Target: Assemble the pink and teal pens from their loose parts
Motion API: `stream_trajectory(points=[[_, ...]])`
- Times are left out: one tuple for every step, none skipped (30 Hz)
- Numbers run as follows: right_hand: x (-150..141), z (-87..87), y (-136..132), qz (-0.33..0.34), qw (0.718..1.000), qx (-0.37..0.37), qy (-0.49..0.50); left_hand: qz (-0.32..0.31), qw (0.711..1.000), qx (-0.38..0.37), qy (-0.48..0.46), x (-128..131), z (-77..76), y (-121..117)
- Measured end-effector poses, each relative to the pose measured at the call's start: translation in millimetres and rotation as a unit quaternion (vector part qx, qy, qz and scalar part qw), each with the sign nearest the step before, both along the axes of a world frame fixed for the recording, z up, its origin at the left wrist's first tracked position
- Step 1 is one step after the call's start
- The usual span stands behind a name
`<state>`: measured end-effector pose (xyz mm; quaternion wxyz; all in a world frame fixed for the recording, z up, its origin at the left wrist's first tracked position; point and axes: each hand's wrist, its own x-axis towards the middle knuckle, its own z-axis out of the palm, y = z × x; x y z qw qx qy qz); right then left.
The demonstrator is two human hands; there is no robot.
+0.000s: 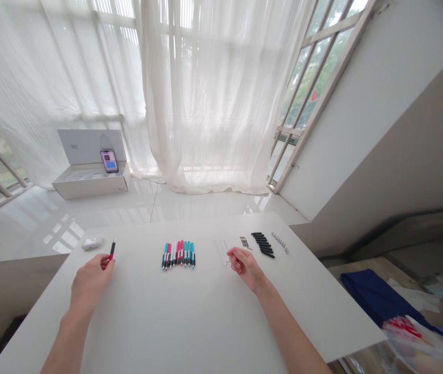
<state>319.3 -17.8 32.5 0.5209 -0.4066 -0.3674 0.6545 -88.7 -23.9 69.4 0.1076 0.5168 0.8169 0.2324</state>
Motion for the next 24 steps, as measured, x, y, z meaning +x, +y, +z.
stream_trajectory(points=[[-0.7, 0.1, -0.8, 0.004, 1.000, 0.002, -0.006, 0.005, 1.000, -0.011, 0.012, -7.4, -3.3, 2.0], [-1.0, 0.1, -1.3, 0.006, 1.000, 0.003, -0.010, 0.007, 1.000, -0.018, 0.017, -12.9, -6.0, 4.3], [-1.0, -0.2, -1.5, 0.004, 1.000, 0.005, -0.012, 0.009, 0.999, -0.026, 0.017, -16.9, -7.9, 6.8], [-0.7, -0.6, -1.5, 0.000, 1.000, 0.005, -0.012, 0.013, 0.999, -0.032, 0.018, -19.9, -9.1, 9.5], [-0.2, -1.1, -1.3, -0.005, 1.000, 0.005, -0.012, 0.017, 0.999, -0.039, 0.017, -22.2, -9.7, 12.0], [0.4, -1.7, -0.9, -0.011, 1.000, 0.005, -0.012, 0.018, 0.999, -0.046, 0.016, -23.9, -9.8, 14.2], [0.9, -2.1, -0.5, -0.014, 1.000, 0.005, -0.012, 0.018, 0.998, -0.052, 0.018, -24.8, -9.7, 15.9], [1.3, -2.4, -0.1, -0.017, 1.000, 0.006, -0.012, 0.017, 0.998, -0.056, 0.021, -24.7, -9.4, 17.0], [1.5, -2.5, 0.1, -0.018, 1.000, 0.007, -0.013, 0.017, 0.998, -0.053, 0.030, -23.2, -9.1, 17.3], [1.5, -2.4, 0.2, -0.018, 1.000, 0.008, -0.014, 0.019, 0.998, -0.043, 0.043, -20.0, -8.8, 16.9], [1.4, -2.2, 0.3, -0.016, 1.000, 0.008, -0.015, 0.020, 0.998, -0.026, 0.057, -14.7, -8.5, 16.1], [1.0, -1.9, 0.2, -0.014, 1.000, 0.008, -0.017, 0.017, 0.997, -0.003, 0.072, -7.2, -8.3, 15.1], [0.5, -1.6, 0.1, -0.012, 1.000, 0.007, -0.018, 0.003, 0.997, 0.021, 0.080, 2.4, -8.2, 14.1], [-0.1, -1.4, -0.1, -0.010, 1.000, 0.007, -0.019, -0.027, 0.996, 0.036, 0.073, 13.7, -8.4, 13.6], [-0.8, -1.1, -0.2, -0.008, 1.000, 0.006, -0.019, -0.063, 0.996, 0.041, 0.057, 26.2, -8.9, 13.5], [-1.3, -1.0, -0.4, -0.007, 1.000, 0.007, -0.019, -0.108, 0.993, 0.042, 0.039, 39.1, -9.7, 14.2], [-1.6, -0.8, -0.5, -0.007, 1.000, 0.008, -0.019, -0.150, 0.988, 0.039, 0.024, 51.7, -10.9, 15.4], [-1.7, -0.7, -0.6, -0.007, 1.000, 0.010, -0.018, -0.178, 0.983, 0.038, 0.014, 63.3, -12.4, 17.2], [-1.4, -0.6, -0.7, -0.008, 1.000, 0.011, -0.017, -0.193, 0.980, 0.035, 0.009, 73.5, -14.0, 19.2], [-0.7, -0.5, -0.7, -0.011, 1.000, 0.012, -0.016, -0.203, 0.979, 0.032, 0.006, 82.0, -15.9, 21.3], [0.2, -0.4, -0.6, -0.014, 1.000, 0.011, -0.014, -0.209, 0.978, 0.027, 0.003, 88.5, -17.8, 23.3], [1.3, -0.5, -0.3, -0.020, 1.000, 0.011, -0.011, -0.213, 0.977, 0.023, -0.001, 93.3, -19.7, 25.0], [2.4, -0.6, 0.1, -0.026, 1.000, 0.012, -0.010, -0.215, 0.976, 0.018, -0.004, 96.5, -21.5, 26.3], [3.4, -1.0, 0.6, -0.035, 0.999, 0.013, -0.010, -0.218, 0.976, 0.013, -0.007, 98.3, -23.4, 27.2]])
